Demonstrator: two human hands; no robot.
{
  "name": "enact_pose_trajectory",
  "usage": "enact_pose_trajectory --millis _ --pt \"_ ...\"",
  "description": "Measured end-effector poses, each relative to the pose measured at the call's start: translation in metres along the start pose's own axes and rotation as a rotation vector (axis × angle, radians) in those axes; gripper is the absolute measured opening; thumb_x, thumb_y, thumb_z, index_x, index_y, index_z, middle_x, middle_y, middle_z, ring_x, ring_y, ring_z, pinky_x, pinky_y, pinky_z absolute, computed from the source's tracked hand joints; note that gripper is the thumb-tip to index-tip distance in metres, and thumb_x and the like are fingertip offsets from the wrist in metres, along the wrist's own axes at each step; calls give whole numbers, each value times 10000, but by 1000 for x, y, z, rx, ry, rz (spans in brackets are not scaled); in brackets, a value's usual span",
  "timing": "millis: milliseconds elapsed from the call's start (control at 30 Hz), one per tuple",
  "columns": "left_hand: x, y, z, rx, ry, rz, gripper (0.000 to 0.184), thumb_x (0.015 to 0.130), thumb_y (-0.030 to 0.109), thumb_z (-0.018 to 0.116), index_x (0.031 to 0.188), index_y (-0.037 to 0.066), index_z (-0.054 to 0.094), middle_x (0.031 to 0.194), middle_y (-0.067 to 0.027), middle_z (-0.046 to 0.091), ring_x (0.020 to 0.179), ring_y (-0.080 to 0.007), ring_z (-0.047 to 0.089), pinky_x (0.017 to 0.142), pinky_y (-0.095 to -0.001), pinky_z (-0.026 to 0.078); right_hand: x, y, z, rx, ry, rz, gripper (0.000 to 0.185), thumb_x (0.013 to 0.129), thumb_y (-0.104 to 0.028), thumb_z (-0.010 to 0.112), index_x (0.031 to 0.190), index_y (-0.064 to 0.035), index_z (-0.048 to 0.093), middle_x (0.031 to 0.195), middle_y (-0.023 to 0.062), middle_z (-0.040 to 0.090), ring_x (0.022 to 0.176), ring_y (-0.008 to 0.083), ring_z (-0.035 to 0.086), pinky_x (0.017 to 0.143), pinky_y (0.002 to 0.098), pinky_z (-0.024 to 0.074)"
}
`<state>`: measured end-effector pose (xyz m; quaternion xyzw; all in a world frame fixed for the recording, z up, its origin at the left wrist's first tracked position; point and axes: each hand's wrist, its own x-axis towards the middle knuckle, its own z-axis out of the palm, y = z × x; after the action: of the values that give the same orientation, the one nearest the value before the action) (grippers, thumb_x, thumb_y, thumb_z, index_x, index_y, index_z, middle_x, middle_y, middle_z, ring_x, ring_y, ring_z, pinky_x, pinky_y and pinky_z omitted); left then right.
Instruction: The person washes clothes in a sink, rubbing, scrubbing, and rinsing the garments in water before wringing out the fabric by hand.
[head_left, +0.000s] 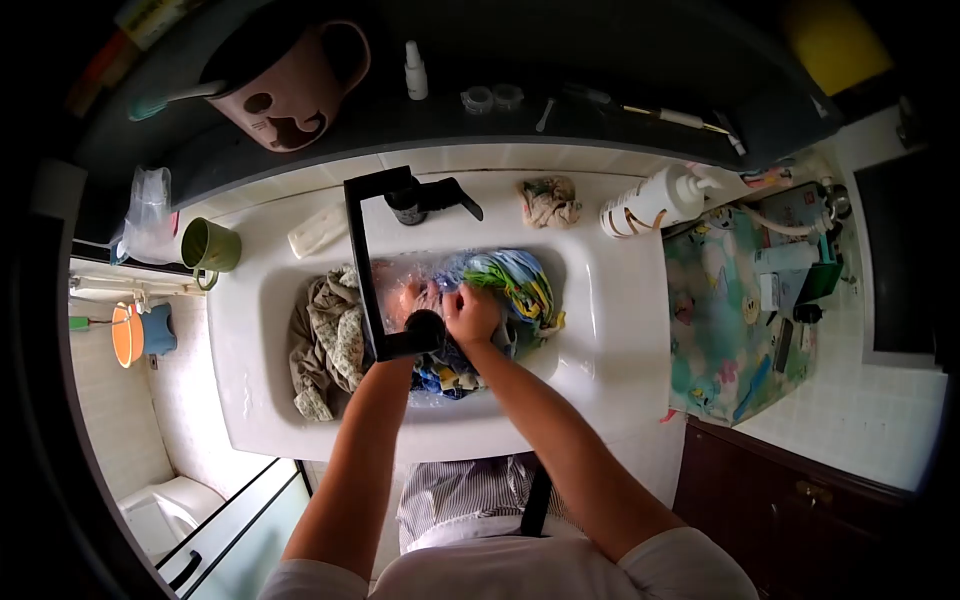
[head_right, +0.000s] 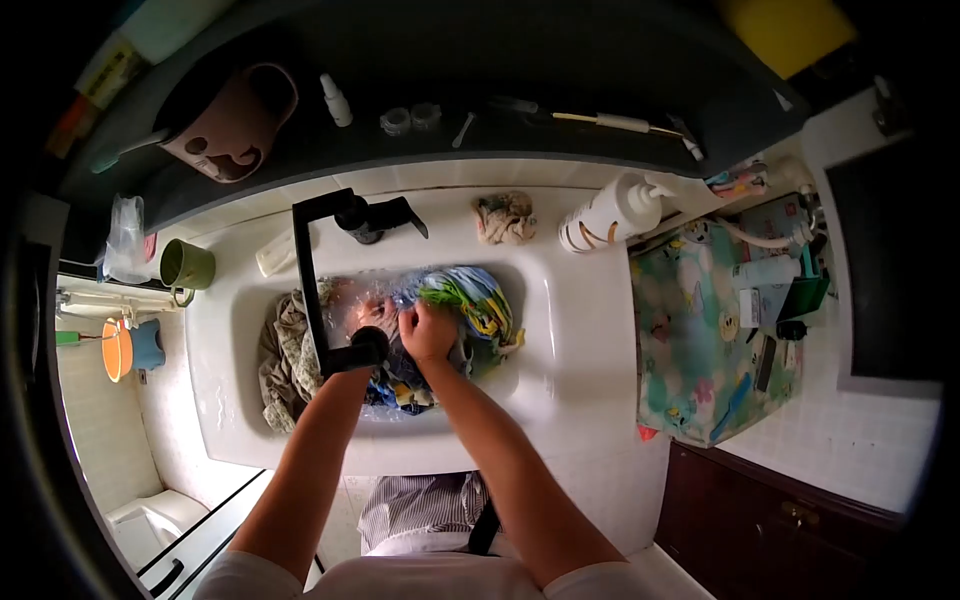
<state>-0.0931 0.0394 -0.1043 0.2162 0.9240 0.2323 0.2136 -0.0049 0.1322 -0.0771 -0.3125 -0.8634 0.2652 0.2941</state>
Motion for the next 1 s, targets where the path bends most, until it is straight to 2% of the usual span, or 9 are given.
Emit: enact_pose_trajectory --millis 133,200,333,500,667,733,833,900,1000 --pt "-18 -2 -32 -268 216 310 375 813 287 644 1087 37 583 987 -181 612 933 -360 601 805 -405 478 5 20 -67 581 -324 376 256 835 -277 674 805 -49 561 700 3 527 653 110 512 586 281 418" --pt "-69 18 -57 -318 186 313 531 810 359 648 1235 72 512 1194 -196 525 1175 -374 454 984 -464 368 -18 55 -87 371 39 263 376 804 -351 737 812 -25 551 688 20 508 663 107 526 598 233 431" --pt "-128 17 -67 -14 170 269 854 825 521 605 1414 -3 277 1442 -209 326 1381 -383 210 1133 -508 137 -8 -3 -163 251 -866 959 636 707 -532 749 1074 -28 621 914 107 651 717 202 636 460 302 496" --pt "-134 0 -58 33 87 250 937 830 617 529 1394 -79 254 1442 -284 287 1386 -389 209 1140 -475 122 -60 16 -93 639 -793 1199 605 722 -429 768 1073 41 618 911 91 671 665 161 646 474 302 514" --pt "-123 -14 -46 -366 -243 121 900 912 580 445 1465 -29 80 1462 -273 282 1387 -338 248 1123 -350 181 -52 -22 -119 831 -502 1051 306 741 -211 748 950 -9 649 800 48 675 560 126 623 411 254 465" --pt "-118 -14 -26 -986 -497 24 815 976 489 388 1482 59 -83 1521 -188 208 1398 -235 201 1091 -287 201 -23 -63 -156 752 -519 869 272 745 -173 742 936 -3 650 809 50 677 588 125 630 468 259 492" --pt "-117 -22 -7 -865 -515 118 741 991 290 445 1498 171 -82 1559 -153 71 1423 -172 49 1094 -283 201 -25 -58 -128 836 -499 522 231 739 -101 736 922 10 650 827 50 677 683 116 638 630 260 509" --pt "-113 -46 0 -718 -482 284 690 975 167 418 1508 194 -20 1563 -138 66 1350 -167 257 1019 -272 313 -33 -63 -111 783 -485 523 211 760 -116 729 924 -5 657 863 45 679 701 126 638 633 270 507" --pt "-104 -43 -34 -972 -547 -124 530 936 80 438 1442 116 282 1277 -82 459 1018 -126 493 893 -265 409 -51 -80 -91 201 -607 109 355 845 -368 635 746 -28 655 619 130 646 519 246 627 506 368 488"
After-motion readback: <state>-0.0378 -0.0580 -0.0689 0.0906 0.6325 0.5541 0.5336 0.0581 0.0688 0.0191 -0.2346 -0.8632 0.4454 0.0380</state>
